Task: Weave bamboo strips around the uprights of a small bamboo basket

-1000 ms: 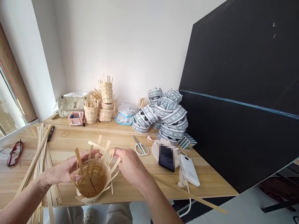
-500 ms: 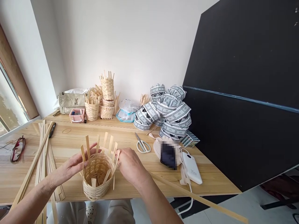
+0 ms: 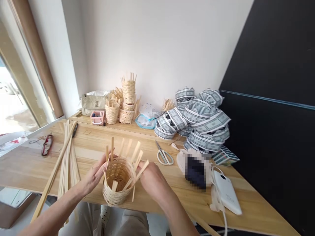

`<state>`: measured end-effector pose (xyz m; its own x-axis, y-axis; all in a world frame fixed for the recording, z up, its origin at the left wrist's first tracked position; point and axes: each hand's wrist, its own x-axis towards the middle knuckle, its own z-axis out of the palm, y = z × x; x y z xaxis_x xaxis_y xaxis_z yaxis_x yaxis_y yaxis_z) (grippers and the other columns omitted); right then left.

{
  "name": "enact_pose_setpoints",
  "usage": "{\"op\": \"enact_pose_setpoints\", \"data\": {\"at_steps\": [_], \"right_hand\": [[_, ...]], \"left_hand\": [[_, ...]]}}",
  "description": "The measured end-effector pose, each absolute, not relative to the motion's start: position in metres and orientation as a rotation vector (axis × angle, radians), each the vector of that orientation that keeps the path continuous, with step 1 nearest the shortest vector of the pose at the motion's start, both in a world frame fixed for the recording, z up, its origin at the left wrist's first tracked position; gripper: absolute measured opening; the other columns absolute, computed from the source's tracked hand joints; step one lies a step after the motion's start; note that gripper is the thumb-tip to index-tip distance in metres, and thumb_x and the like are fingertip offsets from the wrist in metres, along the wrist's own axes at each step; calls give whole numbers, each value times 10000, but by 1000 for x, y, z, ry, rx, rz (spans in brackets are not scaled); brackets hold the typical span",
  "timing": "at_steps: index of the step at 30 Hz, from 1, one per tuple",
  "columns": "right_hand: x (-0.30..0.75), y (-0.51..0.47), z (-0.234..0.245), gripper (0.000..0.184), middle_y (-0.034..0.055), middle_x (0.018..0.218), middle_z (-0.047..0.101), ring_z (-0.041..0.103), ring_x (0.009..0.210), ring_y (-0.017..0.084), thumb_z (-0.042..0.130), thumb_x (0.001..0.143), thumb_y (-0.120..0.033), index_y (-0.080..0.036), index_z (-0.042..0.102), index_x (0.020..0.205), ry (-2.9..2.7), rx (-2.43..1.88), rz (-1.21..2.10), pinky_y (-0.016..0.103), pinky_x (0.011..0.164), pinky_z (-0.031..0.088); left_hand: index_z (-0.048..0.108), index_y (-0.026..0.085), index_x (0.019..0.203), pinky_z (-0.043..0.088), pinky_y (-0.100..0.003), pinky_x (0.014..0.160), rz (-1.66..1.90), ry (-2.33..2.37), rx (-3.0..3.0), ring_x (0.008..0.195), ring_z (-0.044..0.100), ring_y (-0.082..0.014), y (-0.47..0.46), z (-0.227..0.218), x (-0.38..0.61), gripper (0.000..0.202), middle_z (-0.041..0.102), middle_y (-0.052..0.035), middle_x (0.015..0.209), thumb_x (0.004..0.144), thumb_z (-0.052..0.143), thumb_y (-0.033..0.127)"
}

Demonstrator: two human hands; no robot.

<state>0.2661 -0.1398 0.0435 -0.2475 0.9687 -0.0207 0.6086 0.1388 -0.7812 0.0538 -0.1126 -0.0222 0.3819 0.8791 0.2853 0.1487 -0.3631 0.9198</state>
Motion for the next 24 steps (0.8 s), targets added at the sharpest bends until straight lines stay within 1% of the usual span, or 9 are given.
{"op": "enact_pose_setpoints", "data": {"at_steps": [4, 9, 11, 13, 15, 17, 19, 21, 24], "right_hand": [[269, -141, 35, 275, -14, 570, 574, 444, 452, 105, 375, 809, -210, -187, 649, 805, -1962, -1605, 902, 219, 479, 326], [262, -144, 39, 332, -6, 555, 547, 473, 391, 108, 313, 802, -152, -181, 636, 873, -2079, -1802, 777, 226, 467, 326], [260, -145, 39, 363, 1, 559, 561, 478, 397, 115, 301, 808, -150, -194, 639, 934, -2099, -1783, 744, 228, 476, 333], [259, -146, 37, 369, 5, 550, 572, 472, 397, 120, 304, 818, -167, -209, 646, 950, -2097, -1756, 689, 233, 483, 333], [260, -147, 33, 362, 6, 534, 573, 476, 402, 127, 312, 822, -181, -221, 655, 932, -2095, -1755, 649, 235, 486, 332], [261, -147, 28, 353, 6, 530, 573, 484, 404, 132, 326, 818, -182, -235, 659, 926, -2095, -1769, 618, 235, 480, 325], [261, -148, 24, 357, 4, 525, 567, 487, 401, 135, 329, 821, -180, -248, 661, 933, -2072, -1778, 608, 234, 470, 319], [261, -149, 23, 379, -7, 488, 528, 489, 393, 138, 310, 836, -177, -256, 661, 956, -2031, -1782, 630, 233, 468, 327], [259, -150, 24, 390, -21, 461, 488, 509, 400, 140, 307, 845, -166, -260, 654, 995, -2016, -1788, 672, 229, 477, 341]], "left_hand": [[232, 244, 1407, 301, -419, 1058, 996, 1013, 1955, 1261, 399, -238, -127, -23, 28, 541, 445, -96, 1372, 906, 367, 398], [402, 292, 1327, 372, -374, 1019, 856, 1346, 2304, 1230, 444, -226, -139, -32, -32, 447, 460, -65, 1365, 887, 432, 362], [439, 303, 1307, 327, -438, 1042, 776, 1489, 2481, 1282, 371, -265, -136, -43, -58, 435, 479, -63, 1349, 877, 449, 363], [471, 372, 1269, 270, -586, 1017, 634, 1712, 2569, 1316, 281, -343, -131, -57, -79, 404, 411, -51, 1403, 865, 459, 386], [481, 409, 1245, 283, -633, 973, 452, 1837, 2570, 1311, 274, -376, -127, -73, -92, 383, 383, -52, 1421, 863, 451, 412], [451, 378, 1278, 314, -600, 971, 378, 1883, 2560, 1291, 323, -364, -123, -87, -97, 419, 399, -80, 1408, 863, 441, 432], [448, 300, 1302, 340, -540, 986, 404, 1915, 2567, 1271, 367, -342, -118, -96, -98, 471, 428, -118, 1384, 858, 434, 455], [491, 220, 1282, 361, -489, 995, 461, 1938, 2583, 1259, 389, -331, -111, -101, -100, 505, 448, -150, 1363, 851, 431, 476], [521, 150, 1252, 373, -440, 1006, 490, 1902, 2621, 1260, 396, -309, -97, -101, -106, 505, 455, -171, 1351, 862, 415, 453]]}}
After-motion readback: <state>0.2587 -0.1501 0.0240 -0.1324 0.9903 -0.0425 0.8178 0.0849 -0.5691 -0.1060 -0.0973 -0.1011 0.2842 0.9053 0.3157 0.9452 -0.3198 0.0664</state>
